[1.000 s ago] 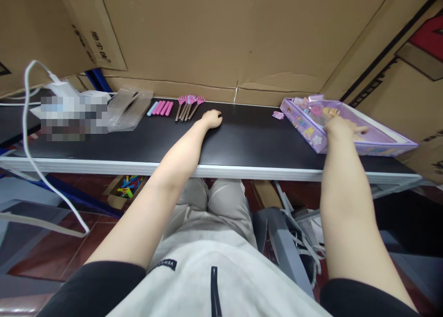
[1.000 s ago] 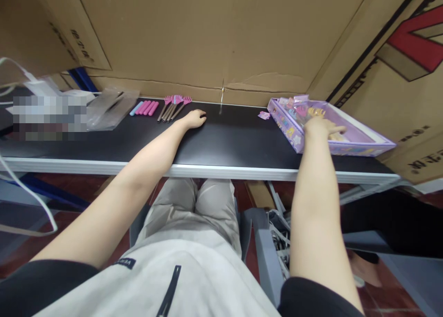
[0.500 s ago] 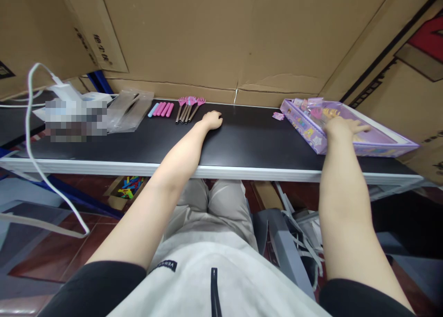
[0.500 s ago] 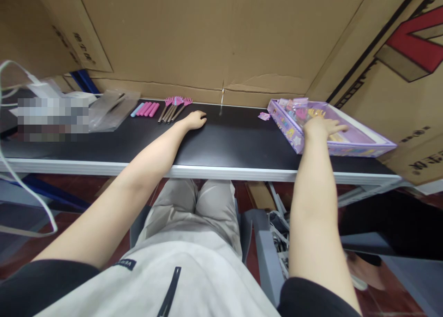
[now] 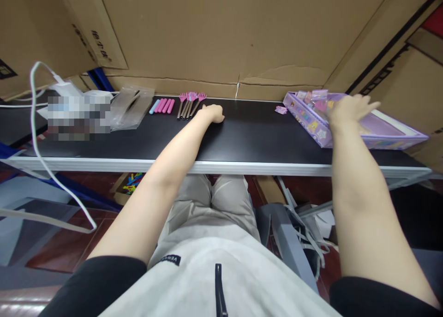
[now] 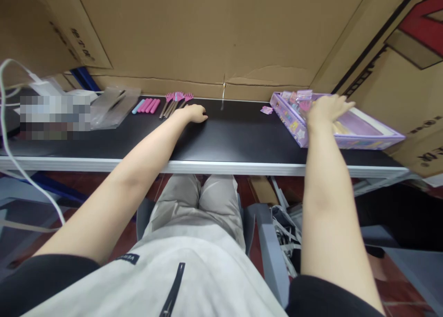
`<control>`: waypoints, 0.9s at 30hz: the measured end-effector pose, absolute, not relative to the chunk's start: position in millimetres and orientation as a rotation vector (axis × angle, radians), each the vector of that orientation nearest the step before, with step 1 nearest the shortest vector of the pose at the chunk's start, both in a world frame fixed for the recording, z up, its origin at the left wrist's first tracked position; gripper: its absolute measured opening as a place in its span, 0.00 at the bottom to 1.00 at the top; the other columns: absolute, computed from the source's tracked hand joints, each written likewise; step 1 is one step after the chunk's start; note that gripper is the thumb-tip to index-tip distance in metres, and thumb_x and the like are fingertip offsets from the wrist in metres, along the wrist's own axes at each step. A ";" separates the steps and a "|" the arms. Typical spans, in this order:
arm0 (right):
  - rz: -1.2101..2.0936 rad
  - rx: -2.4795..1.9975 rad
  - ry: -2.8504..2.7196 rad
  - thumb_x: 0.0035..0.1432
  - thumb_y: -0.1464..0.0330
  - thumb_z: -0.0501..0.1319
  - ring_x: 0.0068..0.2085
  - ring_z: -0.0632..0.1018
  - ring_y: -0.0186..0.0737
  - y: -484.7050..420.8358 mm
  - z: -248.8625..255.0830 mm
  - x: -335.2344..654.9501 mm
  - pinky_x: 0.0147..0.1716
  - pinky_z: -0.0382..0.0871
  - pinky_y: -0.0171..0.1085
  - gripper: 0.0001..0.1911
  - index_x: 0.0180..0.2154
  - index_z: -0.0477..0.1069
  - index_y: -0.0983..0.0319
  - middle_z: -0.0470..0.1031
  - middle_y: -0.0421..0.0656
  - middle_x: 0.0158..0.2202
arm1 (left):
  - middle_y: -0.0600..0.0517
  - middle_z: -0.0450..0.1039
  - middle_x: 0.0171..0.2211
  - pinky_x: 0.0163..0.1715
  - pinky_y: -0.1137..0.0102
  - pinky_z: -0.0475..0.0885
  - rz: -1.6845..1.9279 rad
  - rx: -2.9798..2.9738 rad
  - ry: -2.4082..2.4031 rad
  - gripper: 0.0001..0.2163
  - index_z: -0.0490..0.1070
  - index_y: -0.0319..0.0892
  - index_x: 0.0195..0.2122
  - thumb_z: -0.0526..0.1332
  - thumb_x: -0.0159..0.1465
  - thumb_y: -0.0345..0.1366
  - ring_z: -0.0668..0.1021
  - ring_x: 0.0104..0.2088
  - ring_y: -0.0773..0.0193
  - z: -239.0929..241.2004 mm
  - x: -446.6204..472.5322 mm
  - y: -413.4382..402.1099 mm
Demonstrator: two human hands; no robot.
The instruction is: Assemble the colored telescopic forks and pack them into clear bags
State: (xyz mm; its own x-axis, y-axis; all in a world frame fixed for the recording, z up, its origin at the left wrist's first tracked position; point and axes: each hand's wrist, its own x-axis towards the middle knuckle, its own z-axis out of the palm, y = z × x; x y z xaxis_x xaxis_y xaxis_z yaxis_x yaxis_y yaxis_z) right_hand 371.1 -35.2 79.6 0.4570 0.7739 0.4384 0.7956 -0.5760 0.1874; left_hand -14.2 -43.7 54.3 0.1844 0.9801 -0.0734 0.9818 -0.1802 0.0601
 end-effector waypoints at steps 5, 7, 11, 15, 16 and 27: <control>-0.778 -2.092 -2.033 0.79 0.75 0.53 0.67 0.73 0.56 -60.2 94.4 331.4 0.54 0.58 0.51 0.20 0.57 0.78 0.84 0.76 0.72 0.57 | 0.49 0.81 0.64 0.67 0.63 0.70 0.158 2.324 1.671 0.22 0.79 0.43 0.66 0.62 0.72 0.38 0.80 0.64 0.52 72.0 -63.3 -47.2; -0.789 -1.994 -2.176 0.77 0.77 0.54 0.66 0.74 0.55 -61.8 95.9 311.2 0.54 0.60 0.49 0.19 0.54 0.80 0.83 0.78 0.71 0.56 | 0.48 0.85 0.55 0.60 0.65 0.74 0.454 2.242 1.619 0.20 0.81 0.40 0.62 0.60 0.73 0.38 0.83 0.55 0.55 70.0 -90.6 -49.2; -0.766 -1.699 -2.309 0.76 0.77 0.54 0.64 0.76 0.53 -53.7 100.1 255.4 0.57 0.64 0.49 0.17 0.53 0.81 0.76 0.80 0.67 0.56 | 0.45 0.86 0.49 0.60 0.58 0.73 1.096 2.081 1.736 0.22 0.80 0.34 0.58 0.56 0.76 0.45 0.80 0.53 0.56 51.8 -134.5 -47.9; -0.639 -1.366 -2.345 0.78 0.73 0.49 0.64 0.75 0.56 -44.2 109.7 186.3 0.62 0.66 0.55 0.20 0.48 0.81 0.64 0.80 0.61 0.57 | 0.46 0.85 0.53 0.62 0.60 0.70 1.097 2.086 1.990 0.22 0.82 0.31 0.58 0.59 0.70 0.38 0.80 0.57 0.56 35.2 -151.7 -39.2; -0.604 -1.313 -2.348 0.78 0.72 0.49 0.65 0.74 0.58 -42.7 110.6 170.0 0.63 0.66 0.56 0.20 0.48 0.80 0.64 0.79 0.61 0.57 | 0.45 0.85 0.55 0.63 0.62 0.70 1.071 2.083 2.033 0.22 0.81 0.30 0.59 0.59 0.69 0.34 0.81 0.58 0.56 33.2 -151.8 -37.7; -0.049 -1.312 -2.545 0.69 0.78 0.55 0.64 0.79 0.55 -28.5 39.3 112.6 0.68 0.70 0.51 0.26 0.64 0.79 0.67 0.78 0.58 0.63 | 0.32 0.72 0.68 0.72 0.45 0.63 0.408 2.302 2.214 0.20 0.79 0.35 0.58 0.59 0.71 0.39 0.67 0.73 0.36 28.7 -107.7 -55.6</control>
